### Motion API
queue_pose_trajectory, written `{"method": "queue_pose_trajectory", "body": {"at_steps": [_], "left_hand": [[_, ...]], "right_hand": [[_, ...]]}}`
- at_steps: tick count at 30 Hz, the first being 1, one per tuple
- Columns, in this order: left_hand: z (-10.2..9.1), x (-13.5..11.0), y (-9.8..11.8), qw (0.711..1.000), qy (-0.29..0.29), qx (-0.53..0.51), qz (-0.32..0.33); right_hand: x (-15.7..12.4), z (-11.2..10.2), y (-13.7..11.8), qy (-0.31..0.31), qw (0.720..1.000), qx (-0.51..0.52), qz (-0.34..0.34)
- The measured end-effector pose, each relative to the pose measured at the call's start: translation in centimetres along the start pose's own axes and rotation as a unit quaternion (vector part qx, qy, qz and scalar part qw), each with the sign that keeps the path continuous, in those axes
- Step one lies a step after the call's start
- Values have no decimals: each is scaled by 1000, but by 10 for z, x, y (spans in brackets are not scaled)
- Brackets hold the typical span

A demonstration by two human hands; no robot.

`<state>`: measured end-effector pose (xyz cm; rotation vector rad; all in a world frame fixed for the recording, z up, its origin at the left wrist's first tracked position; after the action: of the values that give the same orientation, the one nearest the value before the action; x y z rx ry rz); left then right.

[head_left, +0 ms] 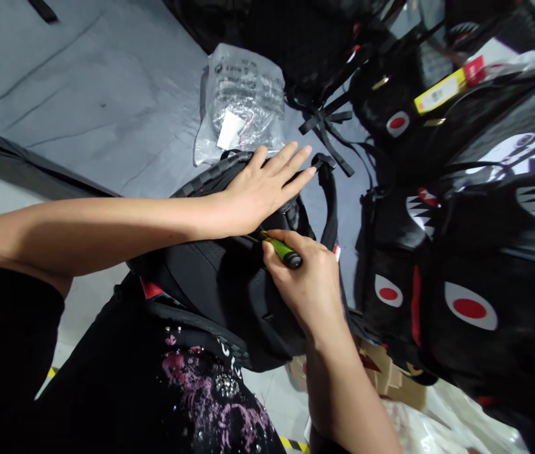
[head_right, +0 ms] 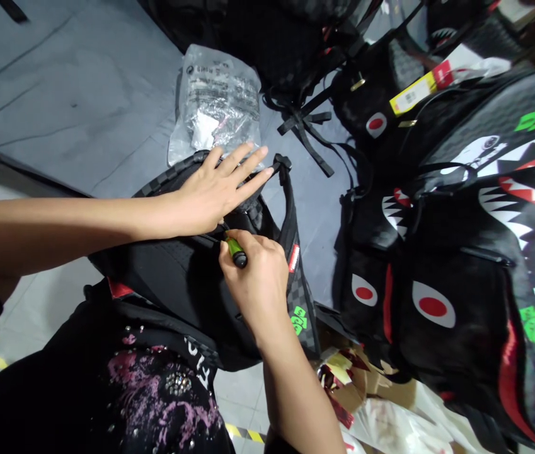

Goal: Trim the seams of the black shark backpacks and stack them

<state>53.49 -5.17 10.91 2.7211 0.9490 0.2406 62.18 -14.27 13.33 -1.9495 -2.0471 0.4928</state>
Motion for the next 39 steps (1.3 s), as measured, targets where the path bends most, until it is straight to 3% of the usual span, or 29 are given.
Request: {"method": "queue_pose_trajectory", "body": {"at_steps": [11, 21, 31, 39], "left_hand": [[0, -1, 0, 999, 25, 20, -2], [-3, -1, 1, 997, -34, 67, -17], [-4, -1, 2, 995, -49, 79, -22], [-19, -20, -22, 994, -56, 94, 14]], "right_hand": [[-1, -3, 1, 1, 1000, 14, 4], [-4, -1, 4, 16, 999, 25, 22], [-5, 4, 7, 43, 997, 58, 25], [-12, 6, 11, 60, 985, 158, 27]]}}
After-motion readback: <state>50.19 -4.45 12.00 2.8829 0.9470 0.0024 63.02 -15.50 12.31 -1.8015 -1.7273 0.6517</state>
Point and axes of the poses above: each hand's wrist, its own x-axis towards the middle knuckle, its own z-axis out of the palm, y = z × x, the point moved 5 cm from there along x, towards the middle knuckle
